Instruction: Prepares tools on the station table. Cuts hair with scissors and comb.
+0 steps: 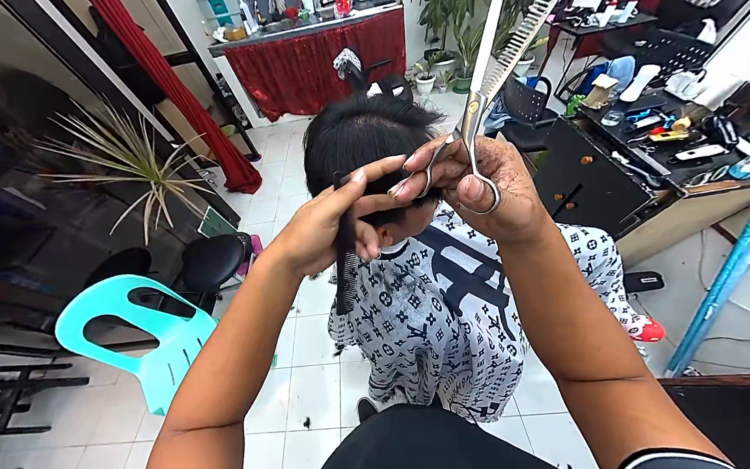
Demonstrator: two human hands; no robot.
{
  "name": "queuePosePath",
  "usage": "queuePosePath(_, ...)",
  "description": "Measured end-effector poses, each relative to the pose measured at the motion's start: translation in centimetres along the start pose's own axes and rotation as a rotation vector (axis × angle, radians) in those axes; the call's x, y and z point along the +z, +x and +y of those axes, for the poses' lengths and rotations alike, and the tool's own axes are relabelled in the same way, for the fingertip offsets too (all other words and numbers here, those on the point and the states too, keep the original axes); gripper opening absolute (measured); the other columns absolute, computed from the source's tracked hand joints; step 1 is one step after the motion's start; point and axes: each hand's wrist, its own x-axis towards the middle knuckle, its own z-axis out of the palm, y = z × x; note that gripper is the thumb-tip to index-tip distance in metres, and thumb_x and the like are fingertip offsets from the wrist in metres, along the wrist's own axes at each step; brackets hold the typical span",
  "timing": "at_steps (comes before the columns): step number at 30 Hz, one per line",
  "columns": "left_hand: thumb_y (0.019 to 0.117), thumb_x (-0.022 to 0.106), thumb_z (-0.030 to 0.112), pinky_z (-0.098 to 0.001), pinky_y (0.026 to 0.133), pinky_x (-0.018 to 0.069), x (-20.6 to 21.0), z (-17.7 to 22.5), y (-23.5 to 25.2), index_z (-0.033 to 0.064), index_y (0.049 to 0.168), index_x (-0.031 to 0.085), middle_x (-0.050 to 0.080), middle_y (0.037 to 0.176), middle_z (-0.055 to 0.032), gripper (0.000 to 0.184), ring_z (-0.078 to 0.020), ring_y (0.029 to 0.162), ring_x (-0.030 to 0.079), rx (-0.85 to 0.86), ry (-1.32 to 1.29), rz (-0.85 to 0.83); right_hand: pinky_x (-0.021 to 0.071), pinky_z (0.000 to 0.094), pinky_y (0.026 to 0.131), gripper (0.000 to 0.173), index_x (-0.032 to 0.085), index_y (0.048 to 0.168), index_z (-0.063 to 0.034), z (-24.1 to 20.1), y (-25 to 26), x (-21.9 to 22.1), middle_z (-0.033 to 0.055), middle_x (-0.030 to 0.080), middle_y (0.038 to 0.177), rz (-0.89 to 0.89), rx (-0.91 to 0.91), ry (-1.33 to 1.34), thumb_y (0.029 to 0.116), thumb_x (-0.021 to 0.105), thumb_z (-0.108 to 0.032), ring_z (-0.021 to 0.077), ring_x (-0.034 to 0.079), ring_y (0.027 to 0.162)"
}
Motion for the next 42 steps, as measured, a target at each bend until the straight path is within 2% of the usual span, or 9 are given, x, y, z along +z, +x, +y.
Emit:
queuePosePath(5,0.1117,0.013,0.038,-0.0174,0.047,0.0459,0.5,-0.2,3.1,0.0145,0.107,0.060,0.058,0.072,0.0022,0.053,-0.0040,0.052,0.051,-0.007,-0.161,-0.164,0.0625,0.0324,0.087,0.051,0.061,0.128,-0.0019,-0.7,-0.8,1.0,0.0046,0.077,0.109,-0.033,0.037,0.001,0.0981,0.068,-0.043,0.0155,0.074,0.098)
queuePosePath(8,0.1124,0.013,0.036,-0.0170,0.046,0.0480,0.2,-0.1,3.1,0.0072,0.133,0.061,0.071,0.098,-0.0048,0.060,-0.0038,0.052,0.055,-0.027,-0.091,-0.115,0.0645,0.0289,0.079,0.045,0.065,0.122,-0.0002,-2.7,-2.9,1.1,0.0006,0.076,0.099,0.010,0.093,-0.286,0.0978,0.070,-0.037,0.0104,0.074,0.087)
queuePosePath(11,0.1129,0.015,0.034,-0.0164,0.044,0.0472,0.3,0.2,2.5,0.0052,0.138,0.060,0.070,0.122,-0.0081,0.059,-0.0033,0.051,0.055,-0.041,-0.070,-0.052,0.0601,0.0281,0.084,0.029,0.073,0.113,-0.0019,-4.2,-6.3,-0.1,0.0019,0.074,0.098,0.160,0.041,-0.913,0.0950,0.071,-0.024,0.0082,0.070,0.090)
queuePosePath(14,0.1127,0.012,0.033,-0.0166,0.045,0.0478,0.2,0.3,2.1,0.0042,0.140,0.058,0.067,0.131,-0.0094,0.061,-0.0028,0.053,0.057,-0.053,-0.061,-0.073,0.0478,0.0483,0.099,0.040,0.071,0.123,-0.0038,-4.0,-9.0,-2.3,0.0148,0.072,0.110,0.221,-0.014,-1.463,0.0923,0.072,-0.029,0.0300,0.065,0.111)
queuePosePath(17,0.1127,0.013,0.033,-0.0176,0.046,0.0497,0.2,0.4,2.1,0.0032,0.141,0.057,0.067,0.128,-0.0116,0.061,-0.0048,0.054,0.058,-0.063,-0.067,-0.083,0.0387,0.0539,0.105,0.049,0.068,0.129,-0.0064,-3.1,-9.5,-3.4,0.0155,0.070,0.111,0.190,-0.085,-1.714,0.0910,0.073,-0.037,0.0366,0.059,0.118)
queuePosePath(27,0.1128,0.011,0.035,-0.0184,0.048,0.0508,0.2,0.3,1.9,0.0049,0.142,0.057,0.063,0.138,-0.0107,0.062,-0.0060,0.059,0.062,-0.095,-0.063,-0.074,0.0422,0.0458,0.092,0.026,0.074,0.123,-0.0109,-2.0,-8.6,-2.8,0.0115,0.073,0.095,0.214,-0.249,-1.725,0.0974,0.070,-0.018,0.0287,0.065,0.100)
queuePosePath(33,0.1131,0.014,0.036,-0.0186,0.048,0.0518,0.3,0.4,1.7,0.0048,0.143,0.056,0.066,0.132,-0.0119,0.061,-0.0064,0.058,0.062,-0.096,-0.085,-0.068,0.0383,0.0491,0.100,0.044,0.070,0.130,-0.0117,-2.4,-8.8,-3.0,0.0128,0.071,0.107,0.190,-0.206,-1.772,0.0923,0.074,-0.034,0.0321,0.060,0.115)
queuePosePath(38,0.1128,0.011,0.036,-0.0186,0.047,0.0510,0.4,0.3,1.8,0.0048,0.144,0.055,0.062,0.141,-0.0115,0.062,-0.0070,0.060,0.063,-0.098,-0.080,-0.088,0.0411,0.0449,0.090,0.027,0.074,0.123,-0.0116,-2.3,-8.8,-2.4,0.0111,0.072,0.092,0.203,-0.267,-1.722,0.0974,0.070,-0.018,0.0282,0.064,0.097)
queuePosePath(42,0.1129,0.012,0.036,-0.0189,0.048,0.0524,0.3,0.2,1.8,0.0047,0.144,0.055,0.062,0.140,-0.0124,0.061,-0.0076,0.063,0.066,-0.095,-0.110,-0.102,0.0402,0.0485,0.099,0.039,0.071,0.128,-0.0112,-3.0,-8.9,-2.2,0.0116,0.071,0.106,0.171,-0.210,-1.756,0.0939,0.072,-0.030,0.0308,0.061,0.112)
